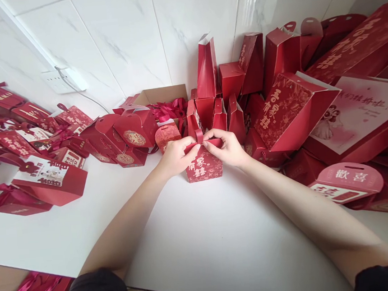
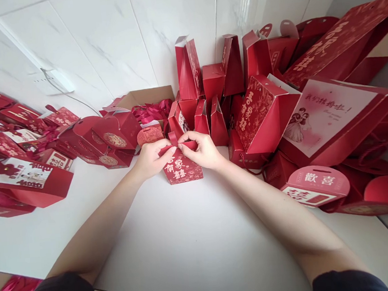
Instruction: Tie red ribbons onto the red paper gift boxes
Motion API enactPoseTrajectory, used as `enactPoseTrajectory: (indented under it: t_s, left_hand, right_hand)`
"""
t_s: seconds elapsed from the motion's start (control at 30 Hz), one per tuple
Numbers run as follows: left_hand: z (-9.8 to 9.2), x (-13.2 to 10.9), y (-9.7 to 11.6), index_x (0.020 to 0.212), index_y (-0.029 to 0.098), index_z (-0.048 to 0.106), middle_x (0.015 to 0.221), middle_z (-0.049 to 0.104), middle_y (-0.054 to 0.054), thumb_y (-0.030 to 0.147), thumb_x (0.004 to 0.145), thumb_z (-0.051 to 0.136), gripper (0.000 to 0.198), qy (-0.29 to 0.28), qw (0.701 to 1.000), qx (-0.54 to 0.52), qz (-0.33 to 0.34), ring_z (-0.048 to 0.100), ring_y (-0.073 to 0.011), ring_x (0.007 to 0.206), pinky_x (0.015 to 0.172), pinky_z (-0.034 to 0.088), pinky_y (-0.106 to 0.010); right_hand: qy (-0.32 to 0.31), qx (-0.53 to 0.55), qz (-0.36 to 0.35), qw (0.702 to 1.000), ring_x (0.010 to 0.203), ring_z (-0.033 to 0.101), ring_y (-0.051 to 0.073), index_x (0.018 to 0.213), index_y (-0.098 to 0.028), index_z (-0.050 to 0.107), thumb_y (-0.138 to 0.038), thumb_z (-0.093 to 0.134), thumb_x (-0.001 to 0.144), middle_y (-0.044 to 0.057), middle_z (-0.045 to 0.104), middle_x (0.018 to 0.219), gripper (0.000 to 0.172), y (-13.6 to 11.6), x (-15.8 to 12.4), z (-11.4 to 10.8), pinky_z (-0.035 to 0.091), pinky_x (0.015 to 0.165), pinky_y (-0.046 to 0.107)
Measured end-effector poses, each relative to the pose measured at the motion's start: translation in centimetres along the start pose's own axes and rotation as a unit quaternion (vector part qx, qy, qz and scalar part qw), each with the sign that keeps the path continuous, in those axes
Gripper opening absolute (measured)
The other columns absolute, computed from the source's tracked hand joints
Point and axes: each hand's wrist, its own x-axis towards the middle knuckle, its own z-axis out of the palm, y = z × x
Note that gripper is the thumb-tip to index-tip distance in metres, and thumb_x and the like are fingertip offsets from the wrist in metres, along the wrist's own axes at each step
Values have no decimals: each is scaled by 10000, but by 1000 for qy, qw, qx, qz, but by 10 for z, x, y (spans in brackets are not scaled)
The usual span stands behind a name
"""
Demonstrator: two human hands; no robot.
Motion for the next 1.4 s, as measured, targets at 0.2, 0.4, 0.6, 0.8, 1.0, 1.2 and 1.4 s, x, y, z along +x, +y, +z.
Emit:
enactPoseTrajectory:
  t_s: [0.2, 0.4, 0.6, 0.8, 1.0, 1.2, 1.4]
  left_hand:
    - [1, 0, 0, 670, 175, 497, 580, 423, 45, 309, 892, 517, 260, 9, 1000, 10, 10, 357, -91, 539, 519, 299, -238]
    - [2, 0, 0, 664, 177, 499, 563, 415, 49, 317, 888, 516, 264, 23, 999, 31, 9, 347, -87, 514, 511, 296, -235]
    - [3, 1, 1, 672, 179, 499, 566, 425, 50, 308, 882, 522, 247, 36, 998, 43, 18, 358, -90, 523, 529, 313, -235]
    - [3, 1, 0, 687, 175, 515, 571, 447, 51, 311, 884, 524, 240, 36, 998, 43, 12, 371, -87, 525, 533, 318, -232]
    - [3, 0, 0, 727, 172, 555, 594, 476, 47, 314, 885, 527, 214, 35, 999, 39, 6, 383, -90, 535, 540, 329, -231]
    - [3, 0, 2, 719, 171, 539, 567, 436, 59, 289, 885, 528, 204, 37, 999, 34, 16, 368, -80, 514, 527, 325, -219]
    - [3, 0, 1, 706, 172, 507, 565, 425, 60, 285, 887, 524, 214, 34, 998, 39, 18, 363, -77, 515, 521, 319, -216]
  right_hand:
    - [-19, 23, 16, 999, 765, 597, 178, 875, -215, 594, -300, 585, 896, 13, 636, 862, 89, -1, 0, 0, 485, 732, 318]
    - [-25, 65, 46, 997, 770, 587, 166, 854, -210, 600, -356, 621, 892, 8, 622, 850, 153, -2, 3, -2, 478, 734, 303]
    - [-93, 182, 135, 970, 761, 595, 145, 884, -194, 616, -355, 704, 822, -1, 625, 870, 194, 0, 9, -7, 482, 730, 283]
    - [-83, 146, 118, 979, 793, 611, 161, 894, -177, 643, -301, 714, 795, 17, 652, 889, 174, -4, 10, -8, 492, 763, 307]
    - [-63, 57, 56, 995, 889, 632, 201, 935, -184, 646, -208, 647, 811, 33, 675, 941, 125, -12, 9, -9, 493, 853, 346]
    - [-112, 53, 40, 991, 948, 600, 206, 1012, -195, 612, -176, 607, 833, 33, 641, 996, 180, -13, 9, -14, 478, 870, 345]
    - [-91, 58, 40, 993, 901, 593, 189, 977, -191, 597, -171, 584, 840, 27, 621, 963, 139, -11, 8, -9, 475, 842, 326]
